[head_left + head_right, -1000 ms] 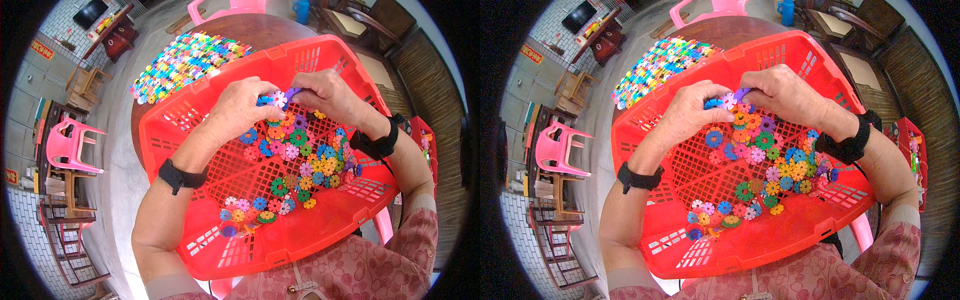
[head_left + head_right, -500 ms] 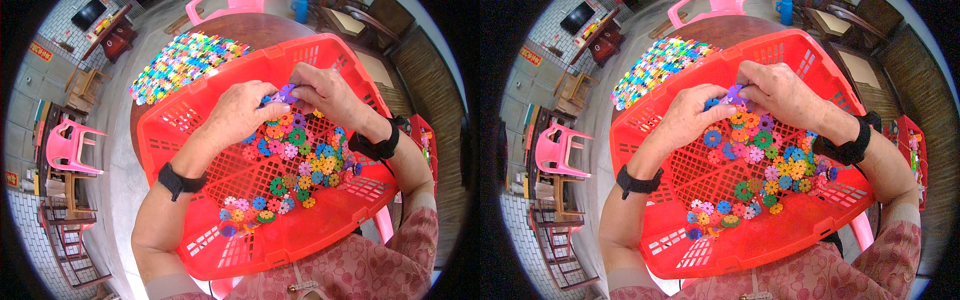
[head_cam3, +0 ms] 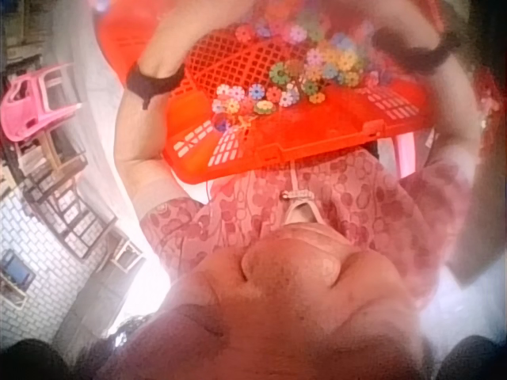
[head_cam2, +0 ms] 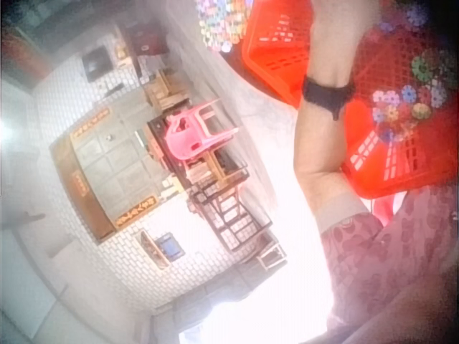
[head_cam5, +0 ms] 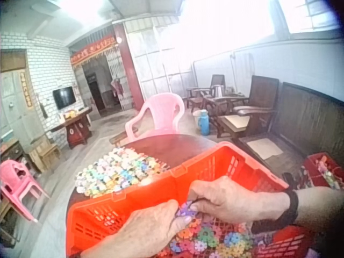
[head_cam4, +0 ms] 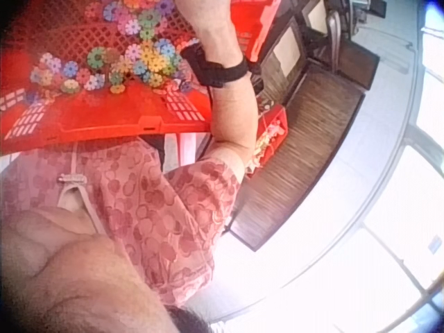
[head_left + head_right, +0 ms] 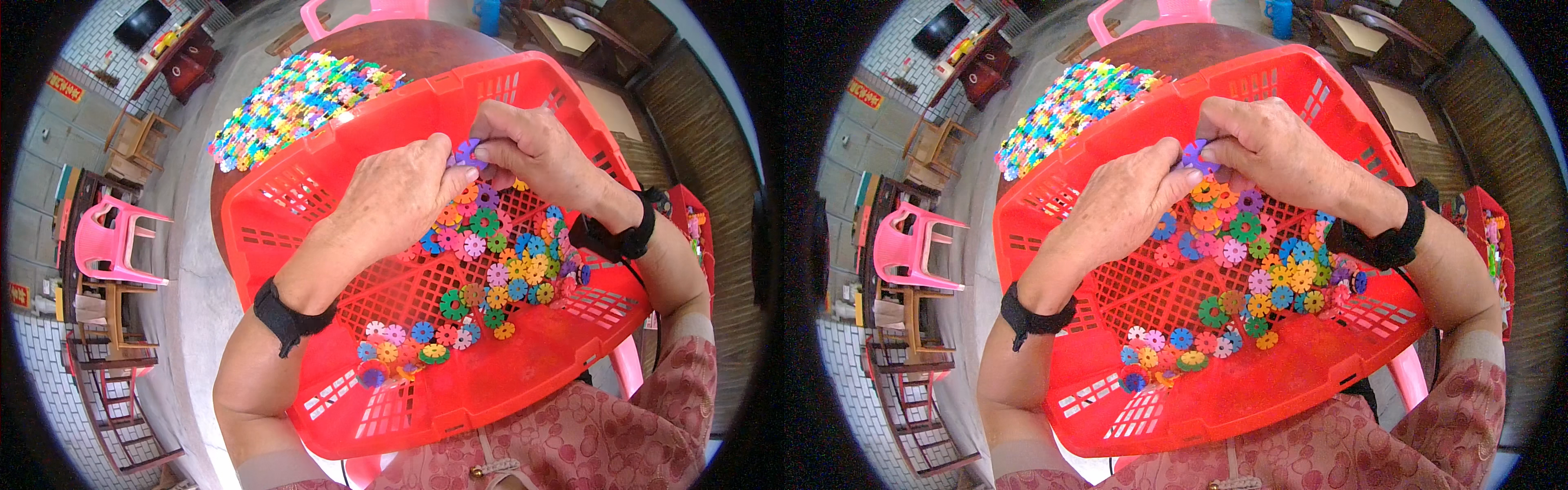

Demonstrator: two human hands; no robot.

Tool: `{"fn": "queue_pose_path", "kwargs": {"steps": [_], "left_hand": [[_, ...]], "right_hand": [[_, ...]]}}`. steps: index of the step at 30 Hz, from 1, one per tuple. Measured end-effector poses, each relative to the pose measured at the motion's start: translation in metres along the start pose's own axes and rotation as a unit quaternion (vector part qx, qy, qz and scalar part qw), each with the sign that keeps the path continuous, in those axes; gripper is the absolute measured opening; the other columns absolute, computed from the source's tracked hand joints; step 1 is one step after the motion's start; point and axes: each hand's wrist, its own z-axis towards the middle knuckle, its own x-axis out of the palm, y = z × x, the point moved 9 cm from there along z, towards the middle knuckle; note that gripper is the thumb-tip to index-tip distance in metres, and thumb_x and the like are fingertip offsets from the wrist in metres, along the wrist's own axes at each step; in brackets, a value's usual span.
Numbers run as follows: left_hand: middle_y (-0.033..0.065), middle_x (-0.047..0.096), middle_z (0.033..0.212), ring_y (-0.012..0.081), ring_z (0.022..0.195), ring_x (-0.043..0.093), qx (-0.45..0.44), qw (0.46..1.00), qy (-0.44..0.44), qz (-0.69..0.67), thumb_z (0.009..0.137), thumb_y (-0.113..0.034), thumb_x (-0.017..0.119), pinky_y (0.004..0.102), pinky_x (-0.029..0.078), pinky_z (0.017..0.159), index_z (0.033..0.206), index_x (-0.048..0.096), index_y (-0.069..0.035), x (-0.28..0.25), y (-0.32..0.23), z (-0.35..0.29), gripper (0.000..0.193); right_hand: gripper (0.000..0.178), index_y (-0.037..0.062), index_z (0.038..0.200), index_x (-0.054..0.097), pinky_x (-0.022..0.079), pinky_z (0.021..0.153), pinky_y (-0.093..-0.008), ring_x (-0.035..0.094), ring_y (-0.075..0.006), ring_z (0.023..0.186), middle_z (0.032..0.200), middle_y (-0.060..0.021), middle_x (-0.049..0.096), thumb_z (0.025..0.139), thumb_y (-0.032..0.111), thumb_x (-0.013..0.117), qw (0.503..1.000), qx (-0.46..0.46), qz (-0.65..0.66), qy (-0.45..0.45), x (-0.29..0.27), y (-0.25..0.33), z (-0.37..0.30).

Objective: The person is assembling colorful interlocking plastic toy pieces from a red basket.

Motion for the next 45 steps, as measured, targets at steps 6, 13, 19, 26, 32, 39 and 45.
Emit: {"fn": "queue_pose_path", "kwargs": {"steps": [6, 13, 19, 26, 32, 39, 45], "left_hand": [[0.0218, 0.057, 0.081, 0.0406, 0.081, 0.057, 0.021, 0.999, -0.030, 0.006, 0.091, -0.033, 0.050, 0.0485, 0.043, 0.067, 0.090, 0.048, -0.002, 0.002, -0.009, -0.002, 0.031], [0.0211, 0.060, 0.073, 0.0384, 0.072, 0.060, 0.048, 0.996, -0.071, 0.011, 0.089, -0.037, 0.050, 0.0479, 0.047, 0.063, 0.084, 0.053, -0.001, 0.006, 0.007, 0.008, 0.036], [0.0204, 0.059, 0.085, 0.0375, 0.083, 0.057, 0.036, 0.993, 0.063, -0.097, 0.091, -0.032, 0.048, 0.0380, 0.045, 0.072, 0.102, 0.055, 0.001, 0.033, 0.022, 0.015, 0.035], [0.0179, 0.052, 0.075, 0.0270, 0.070, 0.055, 0.060, 0.998, -0.021, 0.022, 0.090, -0.032, 0.052, 0.0393, 0.042, 0.066, 0.101, 0.052, 0.002, 0.017, 0.048, 0.013, 0.036], [0.0138, 0.050, 0.072, 0.0226, 0.066, 0.051, 0.050, 0.998, -0.020, 0.021, 0.090, -0.033, 0.055, 0.0337, 0.042, 0.063, 0.098, 0.051, 0.001, 0.019, 0.054, 0.015, 0.036], [0.0009, 0.055, 0.076, 0.0092, 0.066, 0.052, -0.014, 0.975, -0.036, -0.221, 0.090, -0.029, 0.055, 0.0270, 0.045, 0.061, 0.094, 0.055, -0.005, 0.010, 0.059, 0.020, 0.024], [-0.0010, 0.059, 0.081, 0.0069, 0.070, 0.055, -0.105, 0.942, -0.005, -0.317, 0.089, -0.029, 0.057, 0.0229, 0.046, 0.064, 0.100, 0.061, -0.004, 0.014, 0.066, 0.012, 0.027]], "right_hand": [[0.011, -0.0005, 0.084, 0.048, 0.050, 0.048, -0.0331, 0.064, -0.0242, 0.055, 0.065, -0.0136, 0.059, 0.083, 0.005, 0.056, 1.000, -0.008, -0.008, 0.015, 0.004, 0.008, -0.007], [0.009, 0.0011, 0.083, 0.050, 0.046, 0.050, -0.0321, 0.058, -0.0207, 0.055, 0.065, -0.0091, 0.056, 0.083, 0.008, 0.055, 0.994, -0.081, -0.075, 0.004, 0.008, 0.001, 0.003], [0.013, 0.0000, 0.095, 0.050, 0.049, 0.054, -0.0274, 0.061, -0.0178, 0.062, 0.076, -0.0120, 0.060, 0.084, 0.002, 0.057, 0.991, 0.008, 0.037, 0.129, 0.028, -0.015, 0.004], [0.022, 0.0011, 0.092, 0.053, 0.050, 0.055, -0.0312, 0.064, -0.0209, 0.070, 0.074, -0.0091, 0.059, 0.078, 0.013, 0.066, 0.872, -0.190, -0.353, 0.282, 0.081, -0.037, -0.035], [0.018, 0.0029, 0.090, 0.057, 0.051, 0.056, -0.0339, 0.064, -0.0233, 0.070, 0.076, -0.0092, 0.061, 0.075, 0.012, 0.060, 0.786, -0.189, -0.442, 0.389, 0.143, -0.062, -0.100], [0.008, 0.0042, 0.079, 0.056, 0.051, 0.058, -0.0378, 0.063, -0.0288, 0.067, 0.072, -0.0114, 0.061, 0.076, 0.011, 0.058, 0.858, -0.142, -0.367, 0.330, 0.113, -0.060, -0.054], [0.012, 0.0028, 0.091, 0.054, 0.044, 0.052, -0.0255, 0.057, -0.0131, 0.056, 0.067, -0.0055, 0.056, 0.089, 0.014, 0.051, 0.987, -0.065, -0.127, 0.080, 0.015, -0.011, 0.009]]}}
